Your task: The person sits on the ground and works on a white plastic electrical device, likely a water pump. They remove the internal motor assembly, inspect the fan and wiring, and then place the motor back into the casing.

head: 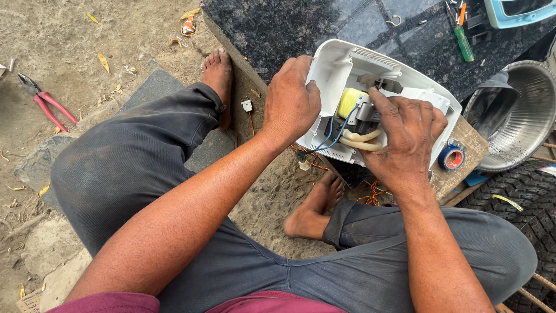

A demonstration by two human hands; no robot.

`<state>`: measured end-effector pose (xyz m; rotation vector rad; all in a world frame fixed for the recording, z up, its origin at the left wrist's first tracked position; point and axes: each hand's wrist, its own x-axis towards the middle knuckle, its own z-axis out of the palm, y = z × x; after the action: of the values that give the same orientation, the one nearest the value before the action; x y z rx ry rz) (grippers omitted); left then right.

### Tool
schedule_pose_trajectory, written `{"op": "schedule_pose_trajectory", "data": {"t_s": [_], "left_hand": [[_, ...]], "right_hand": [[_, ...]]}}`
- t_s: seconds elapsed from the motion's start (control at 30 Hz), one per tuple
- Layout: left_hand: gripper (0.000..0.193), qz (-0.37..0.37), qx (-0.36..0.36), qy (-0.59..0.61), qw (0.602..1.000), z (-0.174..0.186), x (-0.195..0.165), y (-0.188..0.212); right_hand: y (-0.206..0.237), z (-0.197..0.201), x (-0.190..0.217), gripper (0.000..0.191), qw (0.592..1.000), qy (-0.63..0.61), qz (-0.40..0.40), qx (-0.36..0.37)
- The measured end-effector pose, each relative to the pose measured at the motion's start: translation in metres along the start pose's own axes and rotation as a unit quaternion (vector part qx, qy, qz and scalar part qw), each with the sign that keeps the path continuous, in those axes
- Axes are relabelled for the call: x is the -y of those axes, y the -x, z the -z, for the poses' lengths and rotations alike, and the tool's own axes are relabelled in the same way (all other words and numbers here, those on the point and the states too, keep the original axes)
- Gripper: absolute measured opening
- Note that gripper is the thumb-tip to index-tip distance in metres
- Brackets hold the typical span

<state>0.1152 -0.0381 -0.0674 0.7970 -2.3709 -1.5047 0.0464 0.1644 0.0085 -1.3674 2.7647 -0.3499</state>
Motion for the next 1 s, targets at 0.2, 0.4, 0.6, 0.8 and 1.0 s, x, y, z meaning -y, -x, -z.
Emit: {"op": "schedule_pose_trajectory", "data": {"t_s": [0.2, 0.4, 0.6, 0.8, 1.0], "left_hand": [[0.032, -0.014, -0.011, 0.002, 1.0, 0.0, -0.001, 0.0], [0.036, -0.003, -0.022, 0.01, 1.0, 0.001, -0.003, 0.005], [0.036, -0.006, -0.045, 0.033, 0.998, -0.001, -0.003, 0.01], [0.037, 0.011, -0.057, 0.049, 0.997, -0.005, -0.004, 0.017], [0.039, -0.005, -0.046, 0.048, 0.998, -0.007, 0.001, 0.016]], "right_hand": [[0.002, -0.001, 0.0, 0.092, 1.0, 0.001, -0.005, 0.0], [0.004, 0.0, -0.004, 0.09, 1.0, -0.005, 0.003, 0.004], [0.001, 0.002, -0.007, 0.087, 1.0, -0.007, 0.017, -0.002], [-0.002, 0.008, -0.004, 0.085, 0.999, 0.016, 0.034, 0.009], [-0.01, 0.019, 0.0, 0.087, 0.998, 0.004, 0.02, 0.062]]}}
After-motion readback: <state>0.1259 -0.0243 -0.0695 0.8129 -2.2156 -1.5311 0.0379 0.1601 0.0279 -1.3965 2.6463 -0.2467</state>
